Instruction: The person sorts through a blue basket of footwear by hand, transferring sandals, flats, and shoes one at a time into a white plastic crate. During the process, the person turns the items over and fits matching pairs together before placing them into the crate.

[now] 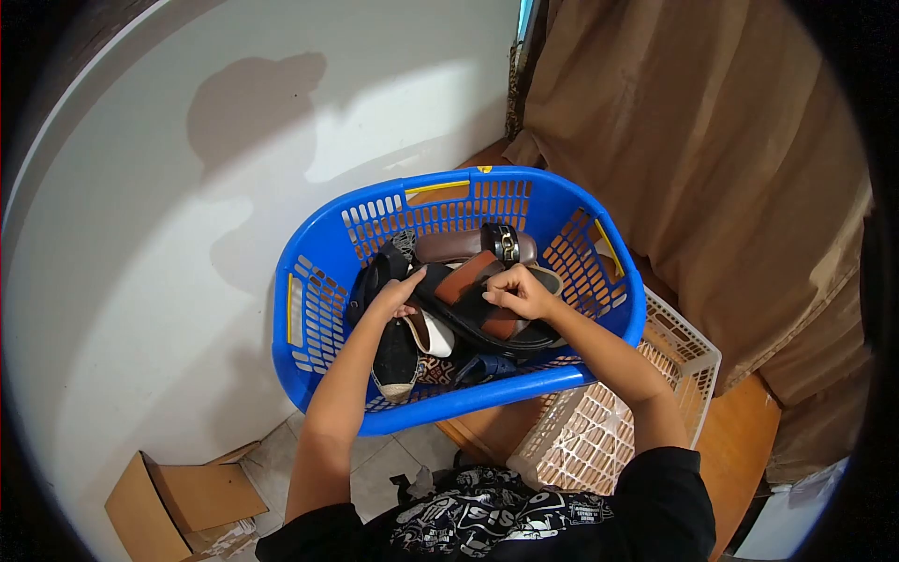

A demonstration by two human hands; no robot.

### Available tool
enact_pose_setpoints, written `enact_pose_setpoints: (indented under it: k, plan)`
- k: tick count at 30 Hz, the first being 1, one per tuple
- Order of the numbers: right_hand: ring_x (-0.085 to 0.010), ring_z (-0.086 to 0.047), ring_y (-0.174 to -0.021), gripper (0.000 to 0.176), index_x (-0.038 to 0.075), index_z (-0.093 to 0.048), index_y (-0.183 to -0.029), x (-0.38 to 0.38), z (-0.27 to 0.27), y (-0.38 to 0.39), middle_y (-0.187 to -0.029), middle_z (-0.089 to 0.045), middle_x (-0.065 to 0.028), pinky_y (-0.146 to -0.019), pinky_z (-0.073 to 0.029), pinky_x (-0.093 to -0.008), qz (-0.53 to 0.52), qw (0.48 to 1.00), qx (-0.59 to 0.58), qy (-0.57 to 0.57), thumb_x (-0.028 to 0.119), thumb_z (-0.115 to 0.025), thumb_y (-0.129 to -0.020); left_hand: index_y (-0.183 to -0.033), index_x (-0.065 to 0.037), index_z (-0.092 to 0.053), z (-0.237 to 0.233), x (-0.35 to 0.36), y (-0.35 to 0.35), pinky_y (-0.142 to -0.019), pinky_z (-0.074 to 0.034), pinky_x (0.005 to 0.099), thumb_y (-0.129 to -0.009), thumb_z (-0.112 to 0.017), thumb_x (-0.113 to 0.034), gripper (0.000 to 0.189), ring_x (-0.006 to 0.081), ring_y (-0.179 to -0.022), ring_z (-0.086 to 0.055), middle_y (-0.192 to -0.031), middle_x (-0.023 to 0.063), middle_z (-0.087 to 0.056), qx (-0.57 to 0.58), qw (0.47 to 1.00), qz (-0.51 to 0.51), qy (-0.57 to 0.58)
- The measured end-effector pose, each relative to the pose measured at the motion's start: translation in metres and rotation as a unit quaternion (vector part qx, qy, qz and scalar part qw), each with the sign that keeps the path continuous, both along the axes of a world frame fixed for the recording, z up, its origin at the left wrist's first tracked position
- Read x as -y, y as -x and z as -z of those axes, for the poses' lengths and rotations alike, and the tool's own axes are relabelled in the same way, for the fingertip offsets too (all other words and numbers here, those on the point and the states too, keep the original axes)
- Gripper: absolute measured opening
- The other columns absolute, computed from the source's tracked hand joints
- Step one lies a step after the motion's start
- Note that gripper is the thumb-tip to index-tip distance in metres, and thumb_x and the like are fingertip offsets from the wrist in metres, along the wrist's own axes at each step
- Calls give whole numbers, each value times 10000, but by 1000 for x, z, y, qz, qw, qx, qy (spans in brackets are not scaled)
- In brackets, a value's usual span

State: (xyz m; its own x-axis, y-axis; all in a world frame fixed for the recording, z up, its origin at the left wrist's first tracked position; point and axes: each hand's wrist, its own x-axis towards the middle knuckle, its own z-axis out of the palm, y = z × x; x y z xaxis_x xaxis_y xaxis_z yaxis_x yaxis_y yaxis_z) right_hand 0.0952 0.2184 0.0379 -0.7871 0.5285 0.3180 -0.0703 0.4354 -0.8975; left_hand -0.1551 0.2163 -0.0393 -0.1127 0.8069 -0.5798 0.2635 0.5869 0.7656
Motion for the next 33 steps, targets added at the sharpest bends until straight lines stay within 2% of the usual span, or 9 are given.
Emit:
enact_pose_setpoints:
  k: [13,15,16,18,22,29,31,32,33]
  plan:
    - [-79,-250,-445,408,23,-353,-485,-14,22,-4,-451,-275,-21,-420,-224,-286,78,992,99,-25,196,-545,-801,-632,98,-535,-4,-9,11,-444,-442,284,-671,-613,-513,617,207,-497,-588,-548,152,-540,-135,988,35,-74]
    - [-120,-302,-402,417,21,-412,-479,-18,28,-5,-428,-337,-42,-419,-251,-305,97,976,176,-82,249,-516,-813,-659,122,-529,-4,-12,15,-435,-439,272,-681,-617,-484,612,218,-507,-600,-586,166,-555,-112,990,7,-81]
    - [-120,-302,-402,417,21,-412,-479,-18,31,-4,-428,-337,-42,-419,-251,-305,99,976,174,-81,249,-516,-813,-867,199,-496,-2,-16,18,-459,-480,256,-708,-609,-446,674,241,-583,-618,-813,260,-562,-75,995,0,-66]
    - [-211,-418,-395,431,27,-508,-503,-19,37,-3,-437,-442,-93,-419,-309,-330,127,938,253,-198,314,-483,-823,-978,214,-424,2,-16,20,-485,-502,259,-722,-604,-423,709,255,-654,-618,-934,290,-507,-41,996,-10,-73]
    - [-273,-431,-393,426,13,-514,-524,-22,54,3,-437,-423,-139,-432,-335,-339,146,934,179,-274,310,-497,-828,-1176,217,-241,-4,-16,18,-554,-547,296,-762,-583,-369,795,293,-855,-585,-1172,326,-354,23,997,-34,-59]
    - [-303,-545,-594,435,30,-591,-607,-23,29,0,-572,-549,-147,-604,-414,-376,156,901,310,-260,410,-500,-800,-1142,158,-356,-39,-9,0,-616,-523,321,-776,-558,-379,681,305,-948,-551,-1097,300,-467,-104,975,-69,-185]
    - [-301,-548,-611,440,23,-586,-610,-28,29,-4,-588,-551,-152,-605,-417,-376,167,899,303,-271,415,-509,-792,-1044,90,-452,-35,-17,4,-487,-499,283,-784,-562,-384,551,210,-709,-589,-902,182,-563,-196,932,-54,-299]
    - [-299,-548,-616,446,17,-575,-601,-33,35,-7,-593,-551,-156,-606,-417,-374,206,908,249,-266,418,-517,-786,-1056,34,-478,-31,-18,6,-832,-382,414,-775,-522,-432,546,408,-957,-510,-1007,280,-536,-187,940,-64,-278]
    - [-297,-548,-622,453,10,-563,-593,-37,37,-10,-599,-550,-159,-606,-416,-371,245,914,194,-260,422,-525,-779,-1056,34,-478,-44,-12,5,-832,-382,414,-775,-522,-432,546,408,-957,-510,-1007,280,-536,-187,940,-63,-279]
